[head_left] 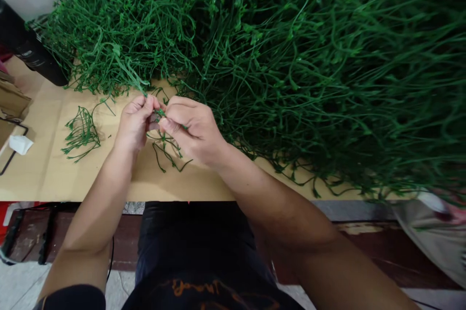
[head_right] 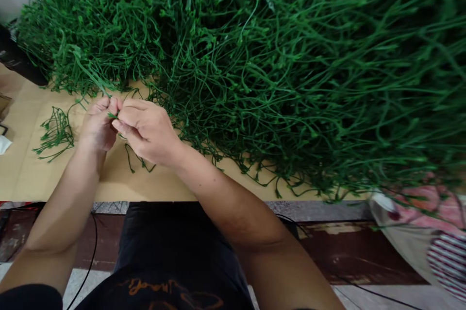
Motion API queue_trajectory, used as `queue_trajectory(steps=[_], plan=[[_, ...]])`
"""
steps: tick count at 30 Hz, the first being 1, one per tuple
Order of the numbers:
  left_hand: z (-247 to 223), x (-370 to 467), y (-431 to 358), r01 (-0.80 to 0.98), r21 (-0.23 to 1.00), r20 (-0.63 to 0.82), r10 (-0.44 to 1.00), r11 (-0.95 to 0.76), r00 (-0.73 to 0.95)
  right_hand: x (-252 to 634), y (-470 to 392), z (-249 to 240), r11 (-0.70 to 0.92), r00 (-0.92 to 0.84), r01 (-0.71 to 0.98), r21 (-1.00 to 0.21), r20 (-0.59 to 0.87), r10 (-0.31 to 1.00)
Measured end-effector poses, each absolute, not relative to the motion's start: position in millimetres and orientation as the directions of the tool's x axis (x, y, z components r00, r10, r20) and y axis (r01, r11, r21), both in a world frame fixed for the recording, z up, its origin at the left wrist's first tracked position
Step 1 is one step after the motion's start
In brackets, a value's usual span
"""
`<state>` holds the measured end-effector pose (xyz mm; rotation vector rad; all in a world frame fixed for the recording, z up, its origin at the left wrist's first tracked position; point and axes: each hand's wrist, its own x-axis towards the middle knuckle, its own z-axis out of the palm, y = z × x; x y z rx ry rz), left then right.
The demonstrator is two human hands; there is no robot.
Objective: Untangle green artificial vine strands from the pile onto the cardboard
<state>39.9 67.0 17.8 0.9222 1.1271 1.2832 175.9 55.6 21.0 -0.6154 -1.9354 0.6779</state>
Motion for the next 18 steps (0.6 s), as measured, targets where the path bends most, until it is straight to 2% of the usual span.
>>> queue_trajectory(steps=[3, 6, 9, 10, 12, 15, 18], plan=[[18, 36, 71, -0.269, 0.957, -0.138, 0.987, 0.110, -0.087, 178, 50, 26, 0.706, -0.448, 0.071, -0.705, 0.610, 0.654], [24, 13, 76, -0.337, 0.939, -0.164, 0.947, 0.065, -0.274, 170, 34, 32, 0.733, -0.575, -0.072, -0.676, 0.629, 0.524], [32, -6, 73, -0.321, 0.945, -0.060, 0.936, -0.059, -0.348, 164, 25, 34, 0.796, -0.639, -0.087, -0.599, 0.647, 0.416], [34, -8, 71, -0.285, 0.956, -0.027, 0.946, -0.070, -0.323, 164, 27, 33, 0.810, -0.623, -0.026, -0.586, 0.643, 0.446], [38, -2, 65, -0.197, 0.976, 0.045, 0.970, -0.094, -0.240, 170, 39, 28, 0.783, -0.531, 0.167, -0.599, 0.614, 0.584], [44, 11, 53, -0.129, 0.981, 0.122, 0.979, -0.144, -0.165, 183, 64, 15, 0.639, -0.316, 0.455, -0.620, 0.559, 0.767], [53, 8, 34, -0.206, 0.974, 0.049, 0.977, -0.092, -0.205, 188, 80, 2, 0.546, -0.195, 0.619, -0.564, 0.563, 0.803]])
